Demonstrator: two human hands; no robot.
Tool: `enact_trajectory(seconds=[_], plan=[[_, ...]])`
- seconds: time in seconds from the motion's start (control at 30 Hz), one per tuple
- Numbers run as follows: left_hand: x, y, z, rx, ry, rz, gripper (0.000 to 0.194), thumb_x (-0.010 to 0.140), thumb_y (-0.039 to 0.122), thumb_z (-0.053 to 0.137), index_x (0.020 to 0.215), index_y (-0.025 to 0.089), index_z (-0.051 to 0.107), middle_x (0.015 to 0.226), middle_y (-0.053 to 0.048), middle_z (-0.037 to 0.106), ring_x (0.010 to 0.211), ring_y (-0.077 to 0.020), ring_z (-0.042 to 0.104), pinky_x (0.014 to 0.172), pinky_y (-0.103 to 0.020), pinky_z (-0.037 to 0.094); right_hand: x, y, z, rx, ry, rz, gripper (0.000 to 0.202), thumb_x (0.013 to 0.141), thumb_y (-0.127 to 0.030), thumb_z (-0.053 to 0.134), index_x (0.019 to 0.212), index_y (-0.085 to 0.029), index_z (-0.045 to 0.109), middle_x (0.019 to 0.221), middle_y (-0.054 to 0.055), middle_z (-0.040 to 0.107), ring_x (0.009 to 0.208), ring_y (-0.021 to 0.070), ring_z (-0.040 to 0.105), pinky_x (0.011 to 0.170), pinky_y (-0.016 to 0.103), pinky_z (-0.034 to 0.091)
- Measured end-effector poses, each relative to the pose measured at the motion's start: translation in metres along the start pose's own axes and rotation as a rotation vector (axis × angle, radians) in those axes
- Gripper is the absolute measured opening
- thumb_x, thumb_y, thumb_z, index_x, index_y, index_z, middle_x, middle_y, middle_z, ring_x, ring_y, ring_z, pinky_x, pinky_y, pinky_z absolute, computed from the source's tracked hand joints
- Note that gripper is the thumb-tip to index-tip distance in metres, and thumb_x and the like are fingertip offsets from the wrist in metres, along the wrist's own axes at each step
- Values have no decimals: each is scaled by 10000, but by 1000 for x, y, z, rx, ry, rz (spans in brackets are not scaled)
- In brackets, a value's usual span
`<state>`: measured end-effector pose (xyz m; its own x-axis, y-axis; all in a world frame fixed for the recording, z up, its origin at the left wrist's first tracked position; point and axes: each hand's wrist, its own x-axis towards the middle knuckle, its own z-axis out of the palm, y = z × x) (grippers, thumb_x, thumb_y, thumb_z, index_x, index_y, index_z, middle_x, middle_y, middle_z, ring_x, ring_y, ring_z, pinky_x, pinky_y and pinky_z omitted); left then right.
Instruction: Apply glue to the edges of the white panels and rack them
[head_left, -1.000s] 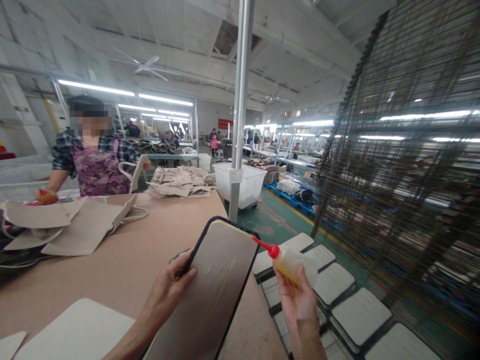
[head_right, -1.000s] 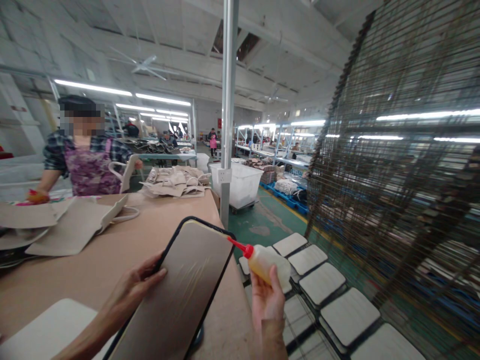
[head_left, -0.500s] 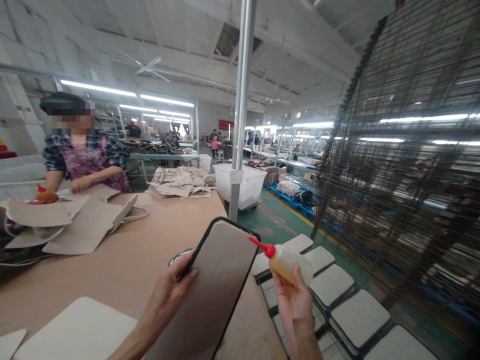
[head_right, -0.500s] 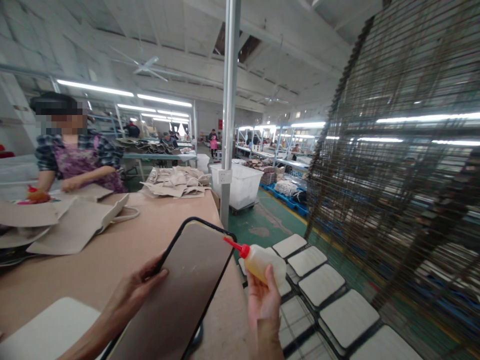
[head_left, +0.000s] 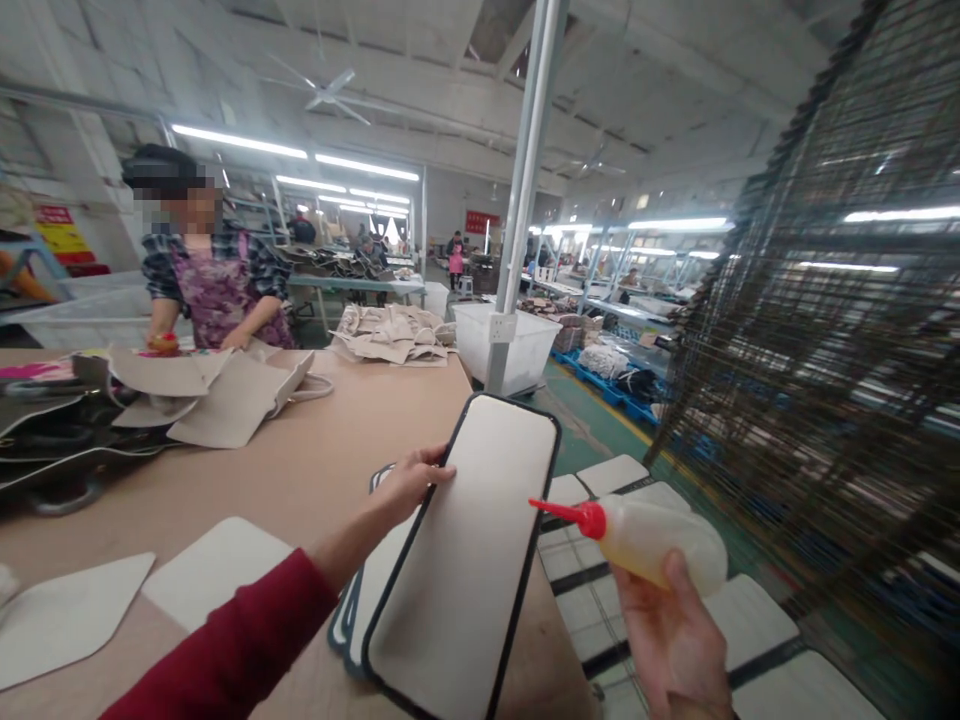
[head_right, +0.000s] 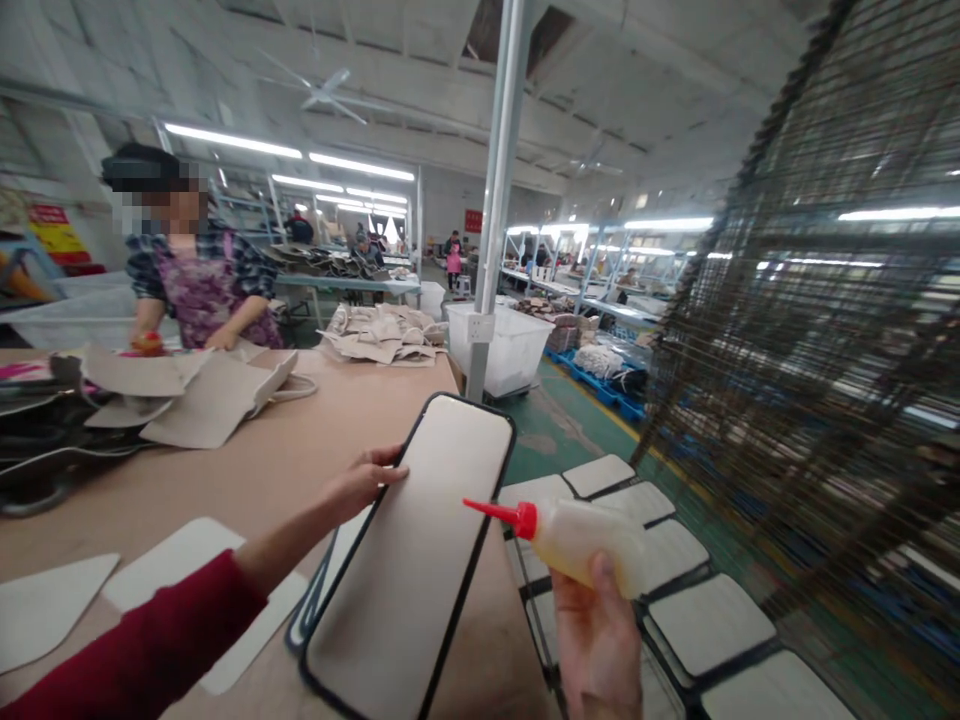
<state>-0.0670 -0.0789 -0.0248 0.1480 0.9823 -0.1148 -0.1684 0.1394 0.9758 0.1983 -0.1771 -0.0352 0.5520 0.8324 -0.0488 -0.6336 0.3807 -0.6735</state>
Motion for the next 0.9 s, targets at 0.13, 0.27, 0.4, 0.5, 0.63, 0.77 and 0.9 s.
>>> enact_trajectory(seconds=[0.13,0.27,0.4,0.5,0.63,0.77,0.9], plan=[[13,5,10,-23,-64,-59,407,476,217,781,874,137,751,785,-51,736,757,-229,638,637,-278,442,14,-1,-6,-61,-43,-85,510,570,-305,854,1044,-225,682,1033,19,711,958,195,657,750,285,583],[24,5,22,-23,-169,-85,374,487,205,783,852,135,749,762,-44,732,752,-219,635,664,-279,446,29,0,-4,-149,-63,-240,522,568,-296,849,1047,-189,673,1055,55,697,946,209,641,821,350,547],[42,-5,28,-47,-254,-150,389,482,201,805,860,130,745,761,-49,728,718,-202,631,664,-278,454,18,15,-31,-225,1,-272,503,560,-291,858,1006,-155,670,938,59,708,871,202,649,859,372,523],[59,-15,32,-48,-255,-195,371,470,196,816,828,135,739,733,-39,719,689,-185,620,647,-266,458,-5,30,-60,-388,-21,-145,633,514,-256,884,1092,-147,653,968,76,713,891,209,659,815,311,535],[74,-29,46,-10,-252,-271,336,486,169,809,810,136,730,729,-40,708,688,-184,613,618,-257,453,-12,32,-62,-361,14,-206,616,583,-282,853,1142,-162,625,1003,73,709,904,203,656,815,310,534],[80,-41,62,30,-319,-349,302,545,130,787,838,163,724,783,-35,716,706,-182,626,617,-245,457,-2,26,-46,-331,85,-305,572,532,-246,871,1055,-154,661,914,45,716,848,195,655,823,312,533],[99,-49,71,78,-266,-377,264,590,44,748,825,159,711,781,-28,713,668,-153,620,568,-209,453,-14,17,-62,-290,128,-230,538,442,-176,892,940,-97,704,799,99,719,691,236,669,630,348,577]])
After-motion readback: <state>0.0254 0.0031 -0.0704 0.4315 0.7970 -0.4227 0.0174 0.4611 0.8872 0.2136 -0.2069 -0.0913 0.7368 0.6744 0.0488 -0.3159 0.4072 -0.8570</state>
